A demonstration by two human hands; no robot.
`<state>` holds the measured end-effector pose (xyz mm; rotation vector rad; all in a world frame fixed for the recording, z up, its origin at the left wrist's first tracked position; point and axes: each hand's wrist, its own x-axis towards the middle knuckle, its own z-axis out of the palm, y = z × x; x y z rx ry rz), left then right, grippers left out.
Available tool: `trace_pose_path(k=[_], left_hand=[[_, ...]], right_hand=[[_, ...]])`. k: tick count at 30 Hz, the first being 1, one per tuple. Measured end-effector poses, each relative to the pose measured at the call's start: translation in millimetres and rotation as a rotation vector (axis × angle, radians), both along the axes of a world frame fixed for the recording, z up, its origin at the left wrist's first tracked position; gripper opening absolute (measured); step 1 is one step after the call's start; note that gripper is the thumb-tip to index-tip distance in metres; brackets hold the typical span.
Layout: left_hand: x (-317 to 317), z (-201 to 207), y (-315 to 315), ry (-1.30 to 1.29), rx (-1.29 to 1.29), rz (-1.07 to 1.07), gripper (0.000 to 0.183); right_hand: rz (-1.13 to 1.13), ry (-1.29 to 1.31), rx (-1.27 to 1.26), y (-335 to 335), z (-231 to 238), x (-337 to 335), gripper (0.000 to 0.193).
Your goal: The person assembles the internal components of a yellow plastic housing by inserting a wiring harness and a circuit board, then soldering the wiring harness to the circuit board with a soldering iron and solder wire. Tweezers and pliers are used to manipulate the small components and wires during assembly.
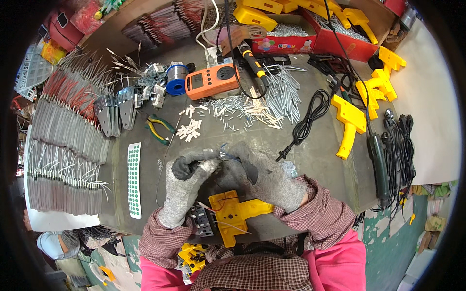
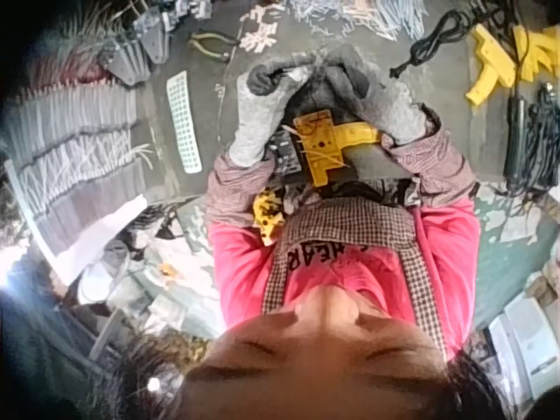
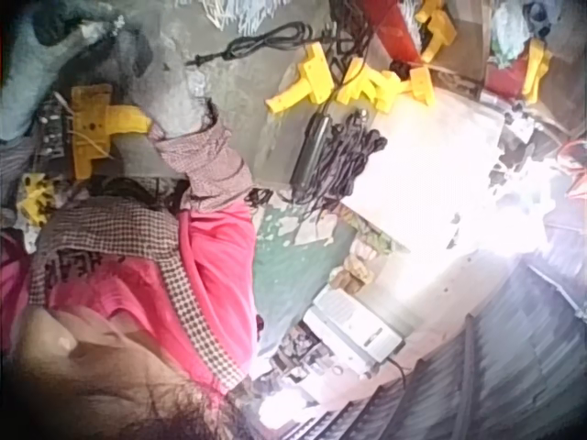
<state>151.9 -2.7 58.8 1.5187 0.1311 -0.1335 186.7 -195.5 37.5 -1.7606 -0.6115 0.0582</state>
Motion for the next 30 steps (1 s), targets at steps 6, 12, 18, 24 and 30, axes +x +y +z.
trace_pose_path(k=[6, 12, 18, 24, 30], left_hand=[[1, 11, 1, -0.095, 0.183, -0.071, 0.027], [1, 9, 5, -0.014, 0.059, -0.031, 0.021], [5, 0, 7, -0.03, 0.035, -0.048, 0.018], [10, -10, 7, -0.096, 0.237, -0.248, 0.026], [10, 5, 9, -0.025, -0.083, -0.064, 0.027]], right_hand=[[0.049, -0.017, -0.148, -1, 12, 4, 0.016], [0.041, -0.021, -0.208, -8, 3, 5, 0.028], [0.235, 0.28, -0.19, -6, 25, 4, 0.054], [0.265, 0.189, -0.183, -11, 17, 12, 0.055], [0.235, 0.151, -0.256, -9, 12, 7, 0.043]])
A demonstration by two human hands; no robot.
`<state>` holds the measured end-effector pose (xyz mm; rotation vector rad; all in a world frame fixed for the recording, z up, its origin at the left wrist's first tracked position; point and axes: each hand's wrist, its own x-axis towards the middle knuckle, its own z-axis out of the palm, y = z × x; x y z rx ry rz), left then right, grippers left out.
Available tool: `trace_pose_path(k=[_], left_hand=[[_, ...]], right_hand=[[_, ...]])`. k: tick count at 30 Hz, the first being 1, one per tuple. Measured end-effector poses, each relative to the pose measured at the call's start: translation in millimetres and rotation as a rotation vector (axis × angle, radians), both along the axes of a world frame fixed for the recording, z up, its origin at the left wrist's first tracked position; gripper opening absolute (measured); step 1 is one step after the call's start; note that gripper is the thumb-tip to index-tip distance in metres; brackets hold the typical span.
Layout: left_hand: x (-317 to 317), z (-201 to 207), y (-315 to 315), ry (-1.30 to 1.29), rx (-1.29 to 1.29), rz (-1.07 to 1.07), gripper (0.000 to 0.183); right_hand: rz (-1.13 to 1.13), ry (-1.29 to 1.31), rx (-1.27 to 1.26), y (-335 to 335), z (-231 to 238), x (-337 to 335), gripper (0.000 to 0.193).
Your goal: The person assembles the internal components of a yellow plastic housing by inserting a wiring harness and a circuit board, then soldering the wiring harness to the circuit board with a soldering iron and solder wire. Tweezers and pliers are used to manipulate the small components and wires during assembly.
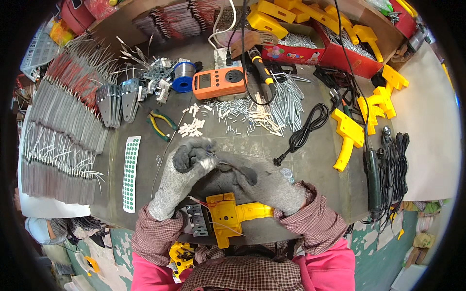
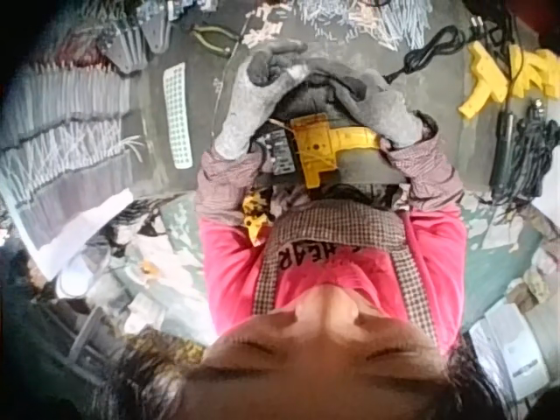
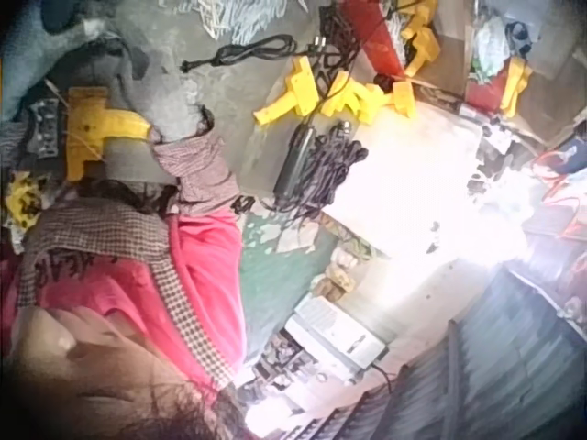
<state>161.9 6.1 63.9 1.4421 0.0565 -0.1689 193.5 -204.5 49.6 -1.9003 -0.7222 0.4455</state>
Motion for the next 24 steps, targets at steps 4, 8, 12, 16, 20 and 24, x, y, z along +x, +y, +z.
trace_pose_path(k=[4, 8, 12, 16, 20, 24], left_hand=[[-4, -9, -1, -0.01, 0.226, -0.032, 0.013], [-6, -1, 0, -0.255, 0.28, 0.007, 0.009], [-20, 26, 4, -0.341, 0.223, 0.092, 0.014], [-87, 44, 128, -0.088, 0.214, 0.46, 0.026], [-123, 55, 106, -0.015, 0.675, -1.062, 0.037], [-105, 40, 83, 0.205, 0.764, -0.394, 0.042]], right_hand=[[-0.053, 0.332, -0.054, 19, 26, -1, 0.036], [-0.039, 0.091, -0.08, 13, 15, -4, 0.027], [0.034, -0.232, -0.008, 2, 12, -1, 0.024], [-0.116, -0.005, -0.043, -13, 6, 4, 0.026], [-0.002, 0.405, 0.031, 5, -1, 18, 0.031], [0.098, 0.474, 0.145, 1, -2, 12, 0.025]])
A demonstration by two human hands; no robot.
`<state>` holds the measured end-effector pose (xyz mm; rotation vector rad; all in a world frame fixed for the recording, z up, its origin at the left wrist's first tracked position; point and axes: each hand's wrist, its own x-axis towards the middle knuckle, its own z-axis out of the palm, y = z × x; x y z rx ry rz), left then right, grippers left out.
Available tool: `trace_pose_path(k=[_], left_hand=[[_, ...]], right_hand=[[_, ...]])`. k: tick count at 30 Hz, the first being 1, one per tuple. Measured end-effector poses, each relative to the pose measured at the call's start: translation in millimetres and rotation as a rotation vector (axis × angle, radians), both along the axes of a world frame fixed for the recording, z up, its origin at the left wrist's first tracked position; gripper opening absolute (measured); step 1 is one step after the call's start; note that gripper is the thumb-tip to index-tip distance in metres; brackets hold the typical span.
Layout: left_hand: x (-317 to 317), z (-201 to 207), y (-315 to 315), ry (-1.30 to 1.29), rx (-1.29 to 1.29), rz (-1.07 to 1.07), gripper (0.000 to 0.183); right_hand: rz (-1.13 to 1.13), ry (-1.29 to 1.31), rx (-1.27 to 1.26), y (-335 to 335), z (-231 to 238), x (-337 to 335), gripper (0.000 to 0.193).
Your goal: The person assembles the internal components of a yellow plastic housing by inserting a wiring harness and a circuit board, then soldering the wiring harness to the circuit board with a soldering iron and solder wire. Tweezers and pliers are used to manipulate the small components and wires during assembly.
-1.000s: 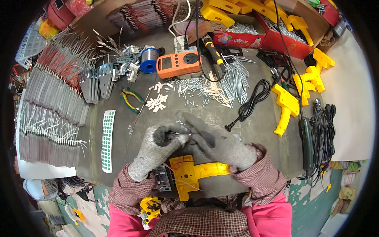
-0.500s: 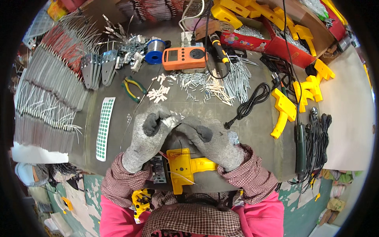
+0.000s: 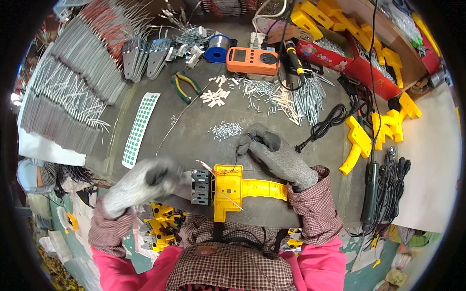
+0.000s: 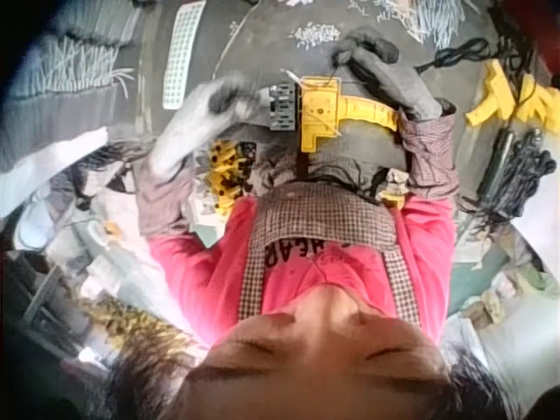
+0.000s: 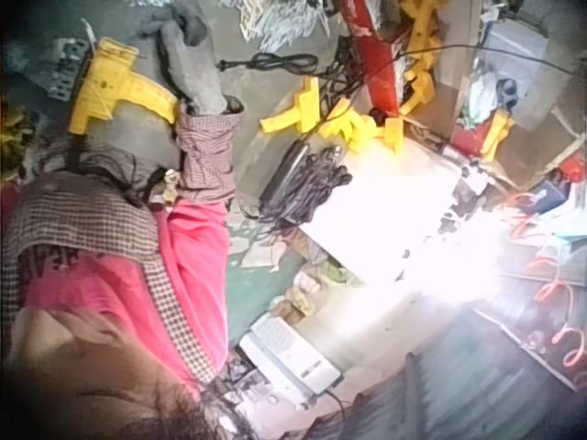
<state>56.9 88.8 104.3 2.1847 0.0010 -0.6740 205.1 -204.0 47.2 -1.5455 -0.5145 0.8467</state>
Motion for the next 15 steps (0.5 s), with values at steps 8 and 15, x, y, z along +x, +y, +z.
trace_pose_path(k=[8, 15], left_hand=[[35, -55, -46, -0.585, -0.232, 0.203, 0.021], [31, -44, -51, -0.458, -0.2, 0.255, 0.023]], right_hand=[[0.116, -0.04, -0.022, -25, 16, -19, 0.028], [-0.014, 0.007, -0.074, 12, 28, -44, 0.031]])
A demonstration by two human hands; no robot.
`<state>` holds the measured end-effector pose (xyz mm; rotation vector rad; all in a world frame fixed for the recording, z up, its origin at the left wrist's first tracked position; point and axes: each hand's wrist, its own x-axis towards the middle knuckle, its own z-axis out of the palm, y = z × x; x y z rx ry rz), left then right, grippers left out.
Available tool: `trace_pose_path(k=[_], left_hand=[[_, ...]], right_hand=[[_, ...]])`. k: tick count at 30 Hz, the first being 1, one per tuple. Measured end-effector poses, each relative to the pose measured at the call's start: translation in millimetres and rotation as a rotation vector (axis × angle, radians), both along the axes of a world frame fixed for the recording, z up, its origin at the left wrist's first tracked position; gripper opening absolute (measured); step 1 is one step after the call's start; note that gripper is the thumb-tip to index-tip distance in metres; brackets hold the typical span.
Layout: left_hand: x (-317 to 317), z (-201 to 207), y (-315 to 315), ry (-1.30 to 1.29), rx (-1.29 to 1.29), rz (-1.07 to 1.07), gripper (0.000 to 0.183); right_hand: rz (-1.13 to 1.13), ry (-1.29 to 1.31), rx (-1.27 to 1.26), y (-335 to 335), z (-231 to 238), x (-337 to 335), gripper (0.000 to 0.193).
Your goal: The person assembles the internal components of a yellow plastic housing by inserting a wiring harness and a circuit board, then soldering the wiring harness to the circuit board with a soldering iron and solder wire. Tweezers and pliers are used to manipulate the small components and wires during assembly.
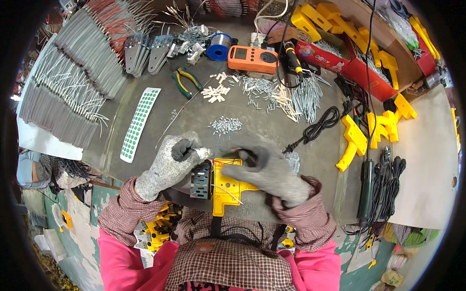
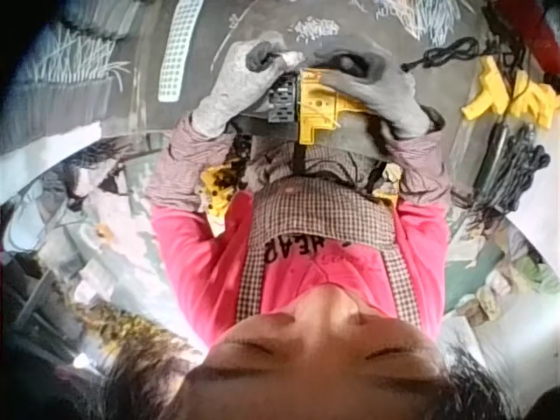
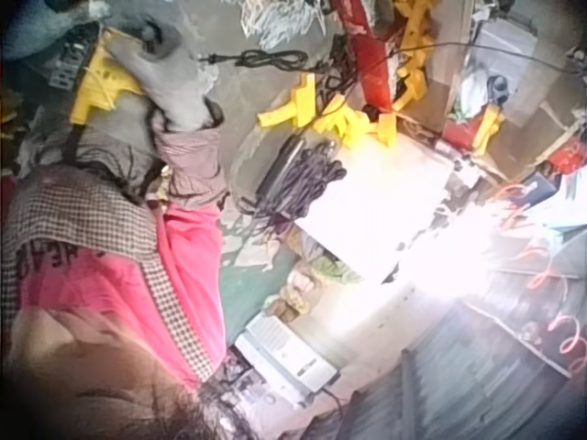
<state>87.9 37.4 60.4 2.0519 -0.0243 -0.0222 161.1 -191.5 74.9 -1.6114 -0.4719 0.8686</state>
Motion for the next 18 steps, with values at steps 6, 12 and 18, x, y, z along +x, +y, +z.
trace_pose_path(k=[6, 12, 18], left_hand=[[3, -1, 2, -0.317, 0.203, -0.068, 0.028], [-1, -17, 15, 0.051, -0.298, 0.148, 0.015], [0, -12, 10, -0.295, 0.051, -0.164, 0.01]], right_hand=[[0.03, -0.393, -0.11, 22, -29, 0, 0.032], [0.012, -0.383, -0.046, 27, -33, -1, 0.033], [0.026, -0.319, -0.114, 28, -24, -2, 0.033]])
